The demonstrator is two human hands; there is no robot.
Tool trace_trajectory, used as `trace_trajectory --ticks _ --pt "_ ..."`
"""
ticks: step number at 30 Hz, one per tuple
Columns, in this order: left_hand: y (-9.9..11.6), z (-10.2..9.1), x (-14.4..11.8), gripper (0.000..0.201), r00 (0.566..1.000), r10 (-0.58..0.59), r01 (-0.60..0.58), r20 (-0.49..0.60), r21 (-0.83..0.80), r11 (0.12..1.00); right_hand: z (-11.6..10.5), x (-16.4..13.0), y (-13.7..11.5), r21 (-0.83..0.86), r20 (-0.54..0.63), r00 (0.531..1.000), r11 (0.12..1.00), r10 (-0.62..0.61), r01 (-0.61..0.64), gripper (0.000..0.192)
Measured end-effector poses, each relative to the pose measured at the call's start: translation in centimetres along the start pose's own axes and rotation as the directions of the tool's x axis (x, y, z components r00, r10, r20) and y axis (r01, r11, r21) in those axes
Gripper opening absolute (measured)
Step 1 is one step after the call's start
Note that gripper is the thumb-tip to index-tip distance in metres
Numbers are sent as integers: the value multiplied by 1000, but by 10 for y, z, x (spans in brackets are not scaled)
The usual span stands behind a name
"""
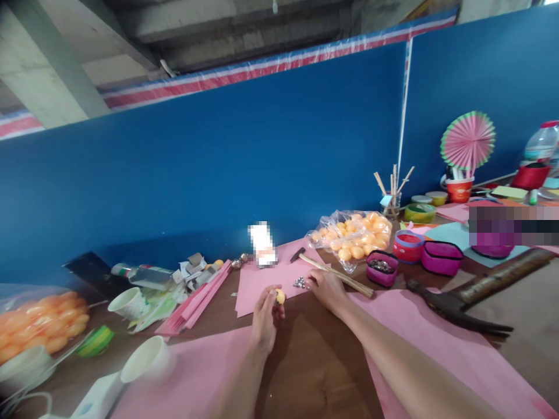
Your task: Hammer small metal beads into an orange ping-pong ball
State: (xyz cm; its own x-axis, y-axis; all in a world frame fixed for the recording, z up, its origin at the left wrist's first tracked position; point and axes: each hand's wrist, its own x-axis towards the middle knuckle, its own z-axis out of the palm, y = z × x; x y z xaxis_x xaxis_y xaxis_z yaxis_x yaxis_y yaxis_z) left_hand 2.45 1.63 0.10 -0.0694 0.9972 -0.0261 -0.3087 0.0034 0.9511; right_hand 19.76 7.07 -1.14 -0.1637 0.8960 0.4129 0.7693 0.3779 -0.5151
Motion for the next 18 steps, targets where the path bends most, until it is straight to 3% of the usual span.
trace_trajectory --ticks 10,18 --pt "1 0 -2 29 999 -26 25 23 41 999 0 -1 -1 46 24 1000 999 8 -9 23" --pt "-2 -3 -1 32 995 79 -80 53 28 996 0 -1 -2 46 23 999 999 28 -29 23"
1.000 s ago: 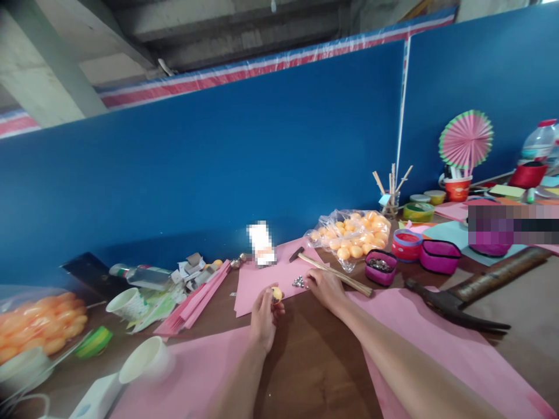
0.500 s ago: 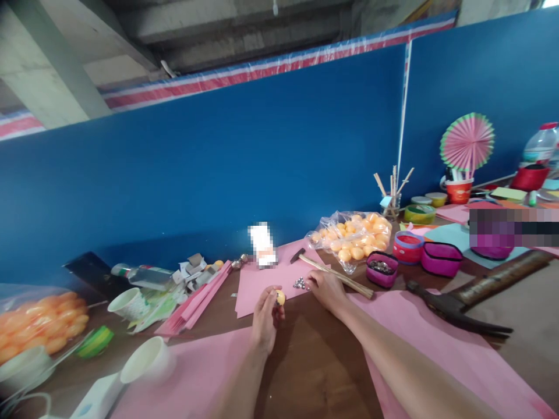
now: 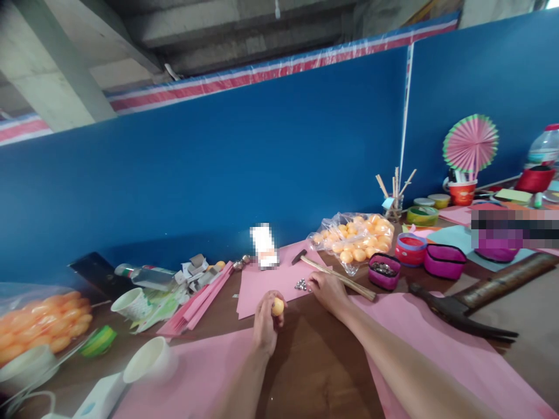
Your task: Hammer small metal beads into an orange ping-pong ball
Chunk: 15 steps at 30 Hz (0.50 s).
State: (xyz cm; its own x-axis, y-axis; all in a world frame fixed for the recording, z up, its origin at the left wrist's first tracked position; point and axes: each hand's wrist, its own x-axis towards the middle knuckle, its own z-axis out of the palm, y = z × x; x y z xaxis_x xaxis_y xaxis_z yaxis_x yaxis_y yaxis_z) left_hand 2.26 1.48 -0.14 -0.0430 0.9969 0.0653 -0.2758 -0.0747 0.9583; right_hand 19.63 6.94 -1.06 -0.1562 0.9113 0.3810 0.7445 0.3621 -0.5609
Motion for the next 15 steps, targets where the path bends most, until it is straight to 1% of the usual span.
trace_trajectory --ticks 5,8,12,15 --pt "-1 1 0 37 1000 -14 13 -16 -26 1000 -1 0 -1 3 7 1000 1000 -2 2 23" --pt "-1 2 1 37 1000 -18 18 -24 -9 1000 -3 0 -1 0 7 1000 1000 -15 15 23" --pt "-2 2 2 38 998 -38 38 -42 6 999 -2 0 -1 4 0 1000 1000 -2 2 21" --pt "0 2 1 39 998 -47 47 -32 0 999 1 0 1 9 -4 1000 1000 7 -7 21"
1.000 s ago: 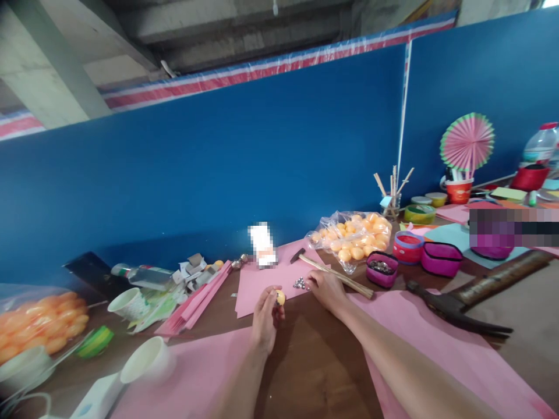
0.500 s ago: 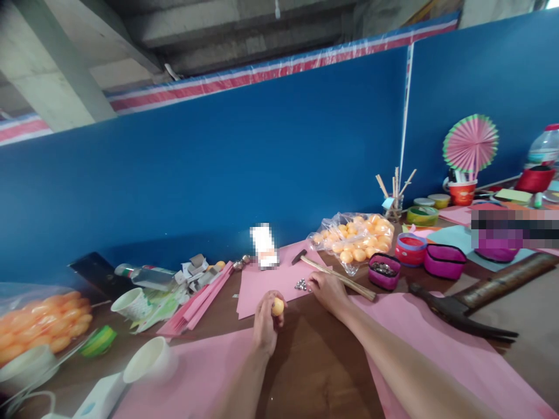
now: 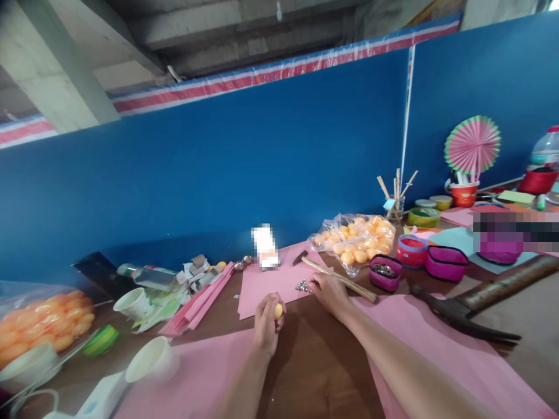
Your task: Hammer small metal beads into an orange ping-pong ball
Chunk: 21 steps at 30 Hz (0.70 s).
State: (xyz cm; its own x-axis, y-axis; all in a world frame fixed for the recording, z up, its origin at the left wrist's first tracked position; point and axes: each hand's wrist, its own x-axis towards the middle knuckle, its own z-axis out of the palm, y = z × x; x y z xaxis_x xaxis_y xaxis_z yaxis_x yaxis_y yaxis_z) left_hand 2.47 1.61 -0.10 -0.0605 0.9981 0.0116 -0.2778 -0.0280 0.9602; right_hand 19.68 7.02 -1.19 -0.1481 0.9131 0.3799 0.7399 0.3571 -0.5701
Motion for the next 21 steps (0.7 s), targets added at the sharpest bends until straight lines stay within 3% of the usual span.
trace_trajectory --ticks 9,14,21 --pt "-4 -2 0 37 999 43 -43 -7 -86 995 -3 0 -1 6 13 999 1000 -31 30 23" --pt "-6 -3 4 37 999 -17 9 -41 -200 980 -3 0 -1 7 0 999 999 -34 34 20" --pt "-6 -3 5 43 996 -75 67 -42 -168 984 -1 1 4 2 -10 998 998 -57 57 19"
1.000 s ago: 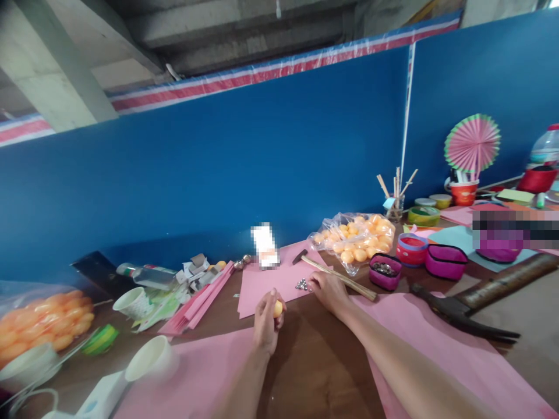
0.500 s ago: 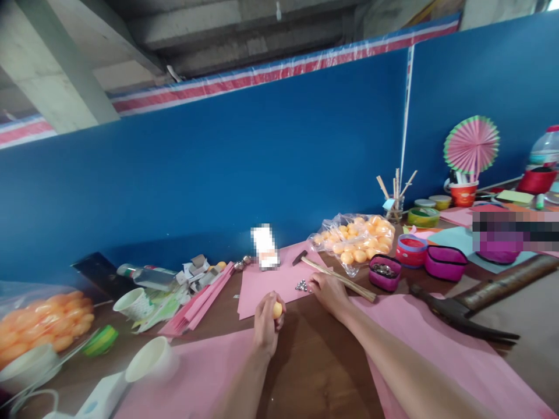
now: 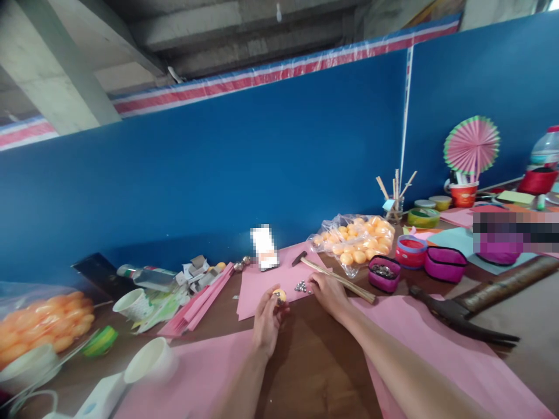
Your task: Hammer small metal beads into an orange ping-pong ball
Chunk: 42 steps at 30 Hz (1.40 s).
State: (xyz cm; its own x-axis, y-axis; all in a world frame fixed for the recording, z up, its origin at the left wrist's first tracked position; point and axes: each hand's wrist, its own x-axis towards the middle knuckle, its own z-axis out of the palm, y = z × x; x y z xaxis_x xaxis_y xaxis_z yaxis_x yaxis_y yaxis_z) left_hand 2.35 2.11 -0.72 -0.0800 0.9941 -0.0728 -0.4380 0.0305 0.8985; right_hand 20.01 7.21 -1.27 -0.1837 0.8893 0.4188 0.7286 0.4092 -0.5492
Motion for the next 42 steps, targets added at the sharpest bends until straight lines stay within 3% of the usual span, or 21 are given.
trace_trajectory --ticks 14,20,25,31,42 --pt "-2 0 2 44 1000 16 -15 -16 22 1000 -2 -1 -2 59 -62 998 998 -15 19 18" --pt "1 3 -1 40 999 39 -39 -19 6 999 -6 -1 -14 245 -171 983 969 61 -17 20" --pt "4 6 -4 37 997 65 -65 52 -1 998 -12 -6 -43 589 -34 998 808 48 -18 17" --pt "6 7 -4 39 995 31 -24 97 -70 997 -8 -12 -57 823 184 982 541 35 -173 21" --pt "6 9 -4 38 998 8 -8 59 -3 1000 -6 -14 -58 864 237 971 453 18 -219 25"
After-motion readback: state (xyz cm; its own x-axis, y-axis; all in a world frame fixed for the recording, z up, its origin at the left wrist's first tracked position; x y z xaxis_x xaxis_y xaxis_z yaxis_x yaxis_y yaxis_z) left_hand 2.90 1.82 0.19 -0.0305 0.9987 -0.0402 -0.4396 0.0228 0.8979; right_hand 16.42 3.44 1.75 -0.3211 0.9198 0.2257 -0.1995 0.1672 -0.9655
